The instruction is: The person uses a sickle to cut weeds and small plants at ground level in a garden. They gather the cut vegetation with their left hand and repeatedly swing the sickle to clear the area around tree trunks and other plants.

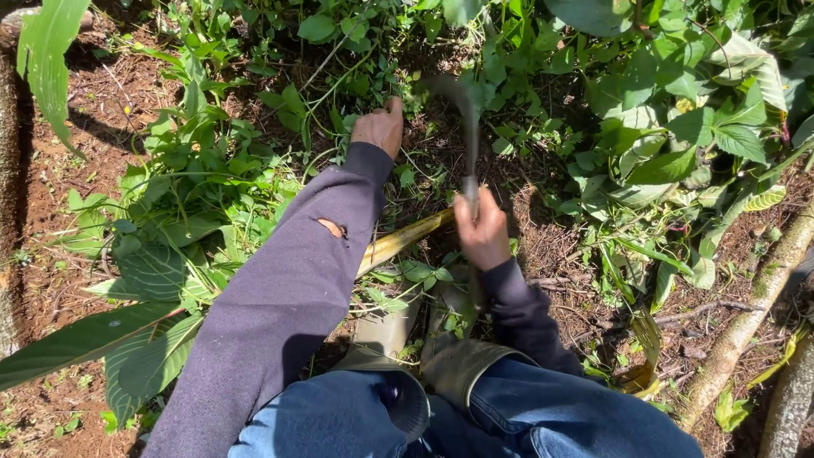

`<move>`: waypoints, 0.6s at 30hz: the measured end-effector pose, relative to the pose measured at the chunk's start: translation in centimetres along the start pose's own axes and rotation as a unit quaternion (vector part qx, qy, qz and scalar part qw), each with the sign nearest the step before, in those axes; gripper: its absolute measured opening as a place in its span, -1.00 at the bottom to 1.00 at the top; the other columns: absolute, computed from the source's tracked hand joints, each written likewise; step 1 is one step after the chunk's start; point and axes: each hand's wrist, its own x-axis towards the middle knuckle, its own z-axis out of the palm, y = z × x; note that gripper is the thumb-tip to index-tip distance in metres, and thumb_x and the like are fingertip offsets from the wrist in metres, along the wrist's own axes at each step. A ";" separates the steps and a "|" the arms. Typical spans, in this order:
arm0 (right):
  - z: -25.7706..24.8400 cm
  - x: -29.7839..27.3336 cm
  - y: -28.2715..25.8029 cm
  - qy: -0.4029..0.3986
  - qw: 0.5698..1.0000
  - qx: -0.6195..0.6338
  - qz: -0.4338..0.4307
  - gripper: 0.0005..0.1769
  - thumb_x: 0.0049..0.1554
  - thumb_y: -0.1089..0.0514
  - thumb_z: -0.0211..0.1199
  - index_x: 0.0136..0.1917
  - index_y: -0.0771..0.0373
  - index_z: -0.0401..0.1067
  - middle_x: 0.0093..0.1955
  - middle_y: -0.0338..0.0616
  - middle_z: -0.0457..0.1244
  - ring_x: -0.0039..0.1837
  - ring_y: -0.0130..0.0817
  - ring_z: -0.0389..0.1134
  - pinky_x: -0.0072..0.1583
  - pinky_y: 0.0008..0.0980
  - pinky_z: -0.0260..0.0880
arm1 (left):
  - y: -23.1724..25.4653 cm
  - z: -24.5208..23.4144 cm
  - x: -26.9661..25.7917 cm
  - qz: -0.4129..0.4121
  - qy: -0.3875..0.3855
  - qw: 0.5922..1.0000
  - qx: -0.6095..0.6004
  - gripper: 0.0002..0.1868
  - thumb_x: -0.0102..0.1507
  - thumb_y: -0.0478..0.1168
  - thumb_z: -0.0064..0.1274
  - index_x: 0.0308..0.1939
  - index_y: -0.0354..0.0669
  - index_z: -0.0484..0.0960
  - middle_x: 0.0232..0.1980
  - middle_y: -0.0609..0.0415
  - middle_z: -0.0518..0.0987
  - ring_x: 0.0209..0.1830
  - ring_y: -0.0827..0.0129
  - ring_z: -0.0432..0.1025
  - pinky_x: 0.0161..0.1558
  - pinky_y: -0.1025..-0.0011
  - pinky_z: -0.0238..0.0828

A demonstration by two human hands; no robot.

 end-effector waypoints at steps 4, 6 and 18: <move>-1.6 -0.9 -2.2 -0.076 0.993 -0.044 0.076 -0.74 0.36 0.11 0.10 -0.07 0.36 0.32 -0.49 0.12 0.24 -0.50 -0.14 0.26 -0.40 -0.22 0.35 | -0.8 -1.1 -0.7 -0.001 -0.012 1.000 -0.011 -0.79 0.36 -0.22 -0.09 0.05 -0.13 0.33 -0.46 0.02 0.59 -0.60 0.35 0.54 -0.42 0.34 0.56; -3.0 1.0 -4.3 -0.047 0.997 -0.040 0.035 -0.77 0.38 0.14 0.08 -0.05 0.35 0.31 -0.49 0.06 0.22 -0.51 -0.23 0.24 -0.41 -0.31 0.33 | -0.9 -0.9 -0.9 0.005 -0.021 1.000 -0.023 -0.78 0.37 -0.25 -0.11 0.08 -0.14 0.35 -0.45 0.00 0.60 -0.60 0.33 0.55 -0.41 0.31 0.57; -3.2 0.0 -2.3 -0.065 0.974 -0.124 0.178 -0.59 0.35 -0.14 0.14 -0.09 0.25 0.32 -0.36 0.25 0.28 -0.31 0.08 0.39 -0.26 -0.03 0.38 | -1.6 0.0 -1.1 0.001 -0.040 0.999 -0.002 -0.74 0.34 -0.21 -0.08 0.09 -0.10 0.31 -0.41 0.09 0.60 -0.58 0.37 0.53 -0.43 0.30 0.56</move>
